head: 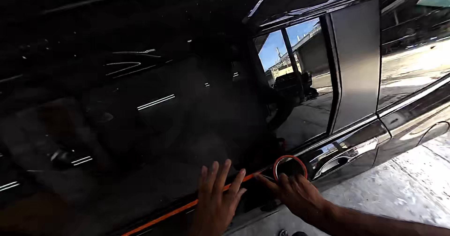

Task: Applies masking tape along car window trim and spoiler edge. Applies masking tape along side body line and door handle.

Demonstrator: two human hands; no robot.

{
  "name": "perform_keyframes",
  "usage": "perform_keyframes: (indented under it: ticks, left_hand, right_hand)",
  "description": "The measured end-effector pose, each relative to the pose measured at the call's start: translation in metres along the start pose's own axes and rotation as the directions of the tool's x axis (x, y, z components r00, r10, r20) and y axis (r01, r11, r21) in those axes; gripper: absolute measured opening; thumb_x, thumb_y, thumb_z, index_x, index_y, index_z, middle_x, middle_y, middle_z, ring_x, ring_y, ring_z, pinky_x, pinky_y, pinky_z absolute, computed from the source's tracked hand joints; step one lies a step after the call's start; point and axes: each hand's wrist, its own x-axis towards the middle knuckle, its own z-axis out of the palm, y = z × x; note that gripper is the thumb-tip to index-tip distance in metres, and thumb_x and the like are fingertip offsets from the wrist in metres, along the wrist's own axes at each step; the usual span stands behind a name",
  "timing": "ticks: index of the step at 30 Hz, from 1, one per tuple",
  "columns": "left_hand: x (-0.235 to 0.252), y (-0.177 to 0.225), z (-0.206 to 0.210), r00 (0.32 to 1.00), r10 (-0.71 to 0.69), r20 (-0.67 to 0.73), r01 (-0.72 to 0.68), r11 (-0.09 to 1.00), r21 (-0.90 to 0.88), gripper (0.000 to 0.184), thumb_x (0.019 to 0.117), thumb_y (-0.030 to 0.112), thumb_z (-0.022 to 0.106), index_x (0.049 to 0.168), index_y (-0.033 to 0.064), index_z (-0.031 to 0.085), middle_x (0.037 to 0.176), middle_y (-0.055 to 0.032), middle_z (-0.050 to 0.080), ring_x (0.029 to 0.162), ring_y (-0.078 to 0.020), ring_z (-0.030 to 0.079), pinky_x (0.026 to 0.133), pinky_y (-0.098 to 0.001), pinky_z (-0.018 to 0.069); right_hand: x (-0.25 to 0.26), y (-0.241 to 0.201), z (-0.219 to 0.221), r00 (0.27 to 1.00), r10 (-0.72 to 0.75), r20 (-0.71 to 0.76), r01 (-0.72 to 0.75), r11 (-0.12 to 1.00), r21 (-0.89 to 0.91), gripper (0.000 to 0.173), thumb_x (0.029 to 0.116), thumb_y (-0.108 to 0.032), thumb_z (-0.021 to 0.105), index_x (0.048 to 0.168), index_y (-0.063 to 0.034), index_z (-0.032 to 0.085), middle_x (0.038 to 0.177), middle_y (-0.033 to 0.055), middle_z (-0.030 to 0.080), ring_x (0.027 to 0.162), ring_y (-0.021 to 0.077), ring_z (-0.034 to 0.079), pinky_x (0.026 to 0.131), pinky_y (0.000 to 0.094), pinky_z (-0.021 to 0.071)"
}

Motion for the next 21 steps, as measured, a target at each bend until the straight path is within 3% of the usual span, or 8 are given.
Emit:
perform_keyframes:
  ticks: [4, 10, 15, 21]
  left_hand:
    - [0.010, 0.001, 0.026, 0.999, 0.038, 0.016, -0.038, 0.998, 0.055, 0.055, 0.1011, 0.048, 0.059, 0.152, 0.0320, 0.045, 0.161, -0.0098, 0.041, 0.152, -0.0308, 0.032, 0.122, -0.0607, 0.0193]
    - [0.021, 0.005, 0.032, 0.999, 0.037, 0.014, -0.038, 0.993, 0.113, 0.062, 0.1008, 0.055, 0.054, 0.157, 0.0327, 0.039, 0.166, -0.0103, 0.032, 0.157, -0.0286, 0.021, 0.125, -0.0596, 0.0096]
    - [0.020, 0.008, 0.030, 1.000, -0.006, 0.027, 0.003, 0.991, 0.135, 0.064, 0.1001, 0.057, 0.054, 0.156, 0.0315, 0.039, 0.166, -0.0111, 0.031, 0.157, -0.0276, 0.019, 0.125, -0.0566, 0.0079]
    - [0.019, 0.009, 0.028, 0.997, -0.022, 0.068, 0.010, 0.985, 0.172, 0.068, 0.1001, 0.058, 0.053, 0.159, 0.0308, 0.034, 0.171, -0.0078, 0.019, 0.159, -0.0264, 0.008, 0.125, -0.0544, 0.0017]
  right_hand:
    - [0.002, -0.003, 0.001, 1.000, -0.005, 0.015, 0.006, 0.999, -0.046, 0.084, 0.0926, 0.002, 0.058, 0.162, -0.0350, 0.031, 0.074, 0.0156, 0.059, 0.053, 0.0316, 0.061, 0.048, 0.0428, 0.0510]
    - [0.002, 0.002, 0.004, 0.998, -0.047, -0.041, 0.043, 0.995, -0.095, 0.080, 0.0943, 0.000, 0.057, 0.161, -0.0361, 0.034, 0.070, 0.0108, 0.053, 0.047, 0.0256, 0.055, 0.043, 0.0364, 0.0453]
    - [-0.007, 0.011, -0.005, 0.988, -0.119, -0.095, 0.104, 0.983, -0.149, 0.069, 0.0960, -0.002, 0.054, 0.159, -0.0280, 0.041, 0.066, 0.0076, 0.050, 0.046, 0.0232, 0.052, 0.043, 0.0346, 0.0431]
    - [-0.040, 0.049, -0.017, 0.954, -0.263, -0.144, 0.252, 0.964, -0.092, 0.052, 0.0999, -0.006, 0.050, 0.150, -0.0196, 0.052, 0.066, 0.0057, 0.050, 0.046, 0.0223, 0.050, 0.043, 0.0350, 0.0431]
